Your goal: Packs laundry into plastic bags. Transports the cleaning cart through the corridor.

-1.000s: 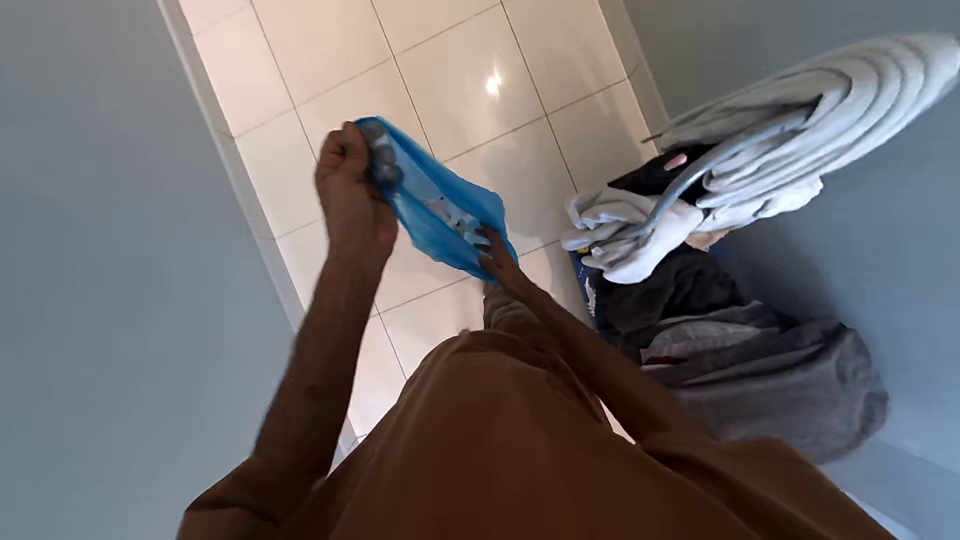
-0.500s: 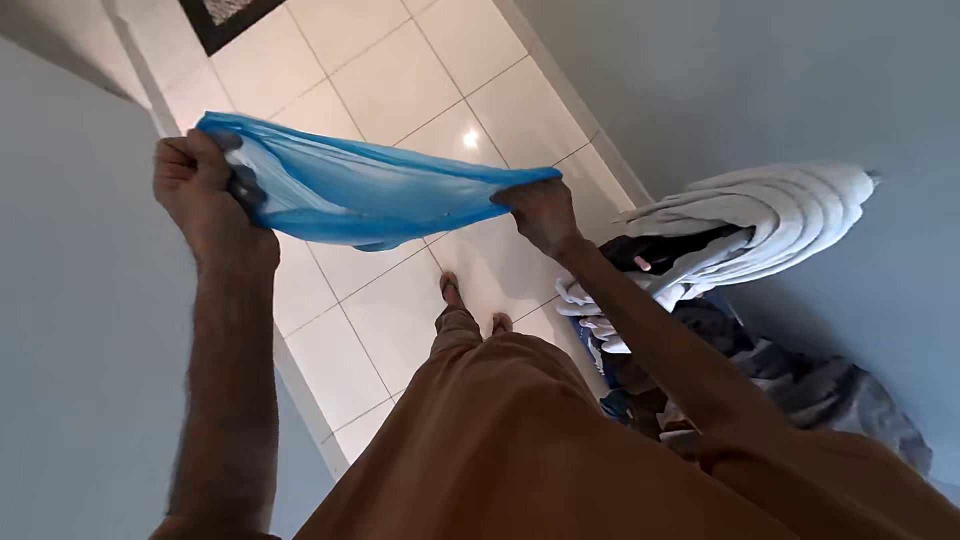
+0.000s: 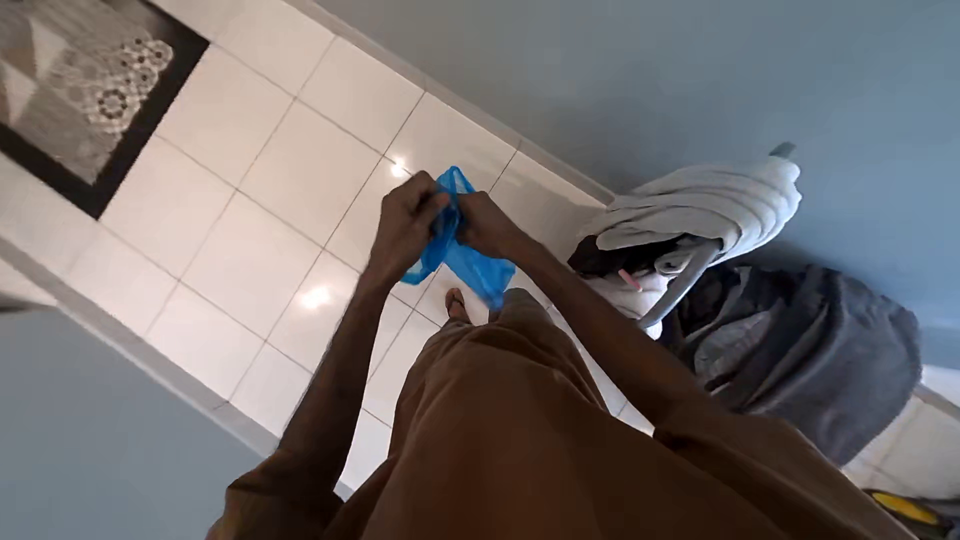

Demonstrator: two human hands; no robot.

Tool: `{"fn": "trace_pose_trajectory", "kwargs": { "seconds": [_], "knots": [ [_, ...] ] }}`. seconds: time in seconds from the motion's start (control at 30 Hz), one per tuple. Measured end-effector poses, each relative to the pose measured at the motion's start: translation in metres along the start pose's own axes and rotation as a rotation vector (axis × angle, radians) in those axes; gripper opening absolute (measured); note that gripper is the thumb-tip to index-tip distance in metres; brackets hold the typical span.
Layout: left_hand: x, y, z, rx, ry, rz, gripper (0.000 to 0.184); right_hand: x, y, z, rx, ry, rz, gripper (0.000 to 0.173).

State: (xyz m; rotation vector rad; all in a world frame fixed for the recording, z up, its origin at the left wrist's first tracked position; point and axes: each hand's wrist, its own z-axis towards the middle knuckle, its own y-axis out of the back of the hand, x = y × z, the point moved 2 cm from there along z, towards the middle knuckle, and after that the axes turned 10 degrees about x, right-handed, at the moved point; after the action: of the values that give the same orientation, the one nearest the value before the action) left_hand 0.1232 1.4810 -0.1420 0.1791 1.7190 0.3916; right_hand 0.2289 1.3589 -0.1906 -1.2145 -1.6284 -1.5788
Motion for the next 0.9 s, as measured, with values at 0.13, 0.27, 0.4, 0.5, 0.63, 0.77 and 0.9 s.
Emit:
{"fn": "trace_pose_trajectory", "kwargs": {
  "seconds": [0.13, 0.27, 0.4, 0.5, 0.63, 0.77, 0.9],
  "knots": [
    [-0.013, -0.005, 0.08, 0.102, -0.178, -0.032, 0.018, -0.029, 0.05, -0.004, -0.417, -0.183, 0.124, 0.014],
    [-0.015, 0.002, 0.153, 0.22, -0.254, 0.062, 0.071, -0.048, 0.114, -0.016, -0.504, -0.366, 0.084, 0.018],
    [0.001, -0.041, 0.203, 0.523, 0.091, 0.163, 0.072, -0.055, 0.155, -0.02, -0.426, -0.338, -0.08, 0.018],
    [0.003, -0.095, 0.245, 0.415, 0.309, 0.062, 0.024, -0.066, 0.19, -0.03, -0.495, -0.204, -0.307, 0.014],
    [-0.013, -0.159, 0.31, 0.51, 0.112, -0.048, 0.027, -0.097, 0.235, -0.091, -0.692, -0.286, -0.263, 0.02],
    [-0.047, -0.236, 0.362, 0.973, 0.01, 0.279, 0.035, -0.157, 0.217, -0.167, -1.17, -0.39, -0.004, 0.024],
    [-0.05, -0.31, 0.402, 1.309, -0.064, 0.405, 0.038, -0.174, 0.174, -0.219, -1.644, -0.519, -0.128, 0.026]
  ]
}}
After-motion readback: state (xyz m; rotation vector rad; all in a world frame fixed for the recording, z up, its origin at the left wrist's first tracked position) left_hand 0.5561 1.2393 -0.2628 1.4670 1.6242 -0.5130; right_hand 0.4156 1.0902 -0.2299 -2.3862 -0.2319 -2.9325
